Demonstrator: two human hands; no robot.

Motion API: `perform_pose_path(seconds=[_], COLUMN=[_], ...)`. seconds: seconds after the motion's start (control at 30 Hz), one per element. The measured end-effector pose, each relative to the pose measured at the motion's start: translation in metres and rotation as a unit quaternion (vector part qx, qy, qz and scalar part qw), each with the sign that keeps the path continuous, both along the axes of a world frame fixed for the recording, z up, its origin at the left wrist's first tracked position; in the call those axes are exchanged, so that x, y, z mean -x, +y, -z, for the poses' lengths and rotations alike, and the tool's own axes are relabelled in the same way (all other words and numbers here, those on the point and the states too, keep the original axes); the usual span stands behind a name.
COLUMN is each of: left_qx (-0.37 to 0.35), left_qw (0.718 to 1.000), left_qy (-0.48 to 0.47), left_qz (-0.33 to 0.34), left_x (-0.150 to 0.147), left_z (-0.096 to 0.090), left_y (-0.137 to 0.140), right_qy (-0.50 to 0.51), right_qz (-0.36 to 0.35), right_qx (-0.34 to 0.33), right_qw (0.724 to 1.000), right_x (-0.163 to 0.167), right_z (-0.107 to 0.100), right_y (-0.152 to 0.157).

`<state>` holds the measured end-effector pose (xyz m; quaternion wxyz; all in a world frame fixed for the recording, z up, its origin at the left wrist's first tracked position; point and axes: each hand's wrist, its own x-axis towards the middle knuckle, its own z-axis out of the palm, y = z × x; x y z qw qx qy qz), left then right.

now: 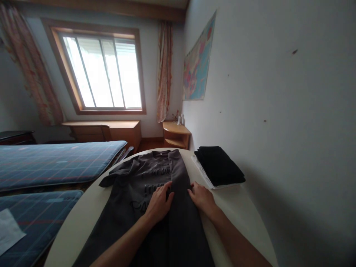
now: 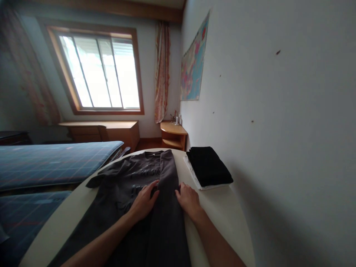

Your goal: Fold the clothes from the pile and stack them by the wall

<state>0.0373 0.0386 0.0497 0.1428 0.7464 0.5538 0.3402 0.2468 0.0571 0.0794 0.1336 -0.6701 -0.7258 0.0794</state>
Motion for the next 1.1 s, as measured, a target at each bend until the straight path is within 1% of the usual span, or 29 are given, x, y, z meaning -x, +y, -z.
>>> perform_pose_path(seconds=[0.13, 0.27, 0.37, 0.43, 0.5, 0.57, 0.7, 0.77, 0.93, 1.1], left_qx=[0.007, 0.040, 0.054, 0.056, 0.051, 0.038, 0.027, 0.028, 0.014, 0.024], left_qw=[0.999, 0.995, 0.994, 0.994, 0.994, 0.994, 0.991, 0.989, 0.988, 0.987], left_qy=[0.050, 0.083, 0.089, 0.094, 0.096, 0.094, 0.096, 0.104, 0.111, 0.122], left_qz=[-0.020, -0.036, -0.015, -0.005, -0.014, -0.036, -0.090, -0.103, -0.108, -0.106], left_x=[0.002, -0.004, -0.012, -0.016, -0.018, -0.018, -0.016, -0.016, -0.018, -0.020], left_z=[-0.009, -0.016, -0.013, -0.010, -0.006, -0.003, 0.000, 0.000, -0.001, -0.003], left_y=[0.033, 0.075, 0.099, 0.109, 0.113, 0.113, 0.105, 0.102, 0.098, 0.097], right_qy=[0.025, 0.036, 0.041, 0.052, 0.063, 0.067, 0.075, 0.078, 0.101, 0.123], right_qz=[-0.023, -0.034, -0.029, -0.028, -0.029, -0.028, -0.037, -0.052, -0.092, -0.104], right_qx=[0.000, -0.020, -0.016, -0.014, -0.016, -0.014, -0.018, -0.025, -0.022, -0.003], right_qw=[0.999, 0.999, 0.999, 0.998, 0.997, 0.997, 0.996, 0.995, 0.990, 0.987], right_x=[-0.003, -0.005, -0.005, -0.006, -0.007, -0.007, -0.005, -0.005, -0.011, -0.016], right_z=[0.002, 0.006, 0.011, 0.013, 0.014, 0.013, 0.010, 0.008, 0.008, 0.007], right_y=[0.001, 0.003, 0.006, 0.007, 0.008, 0.007, 0.003, 0.001, -0.001, -0.001])
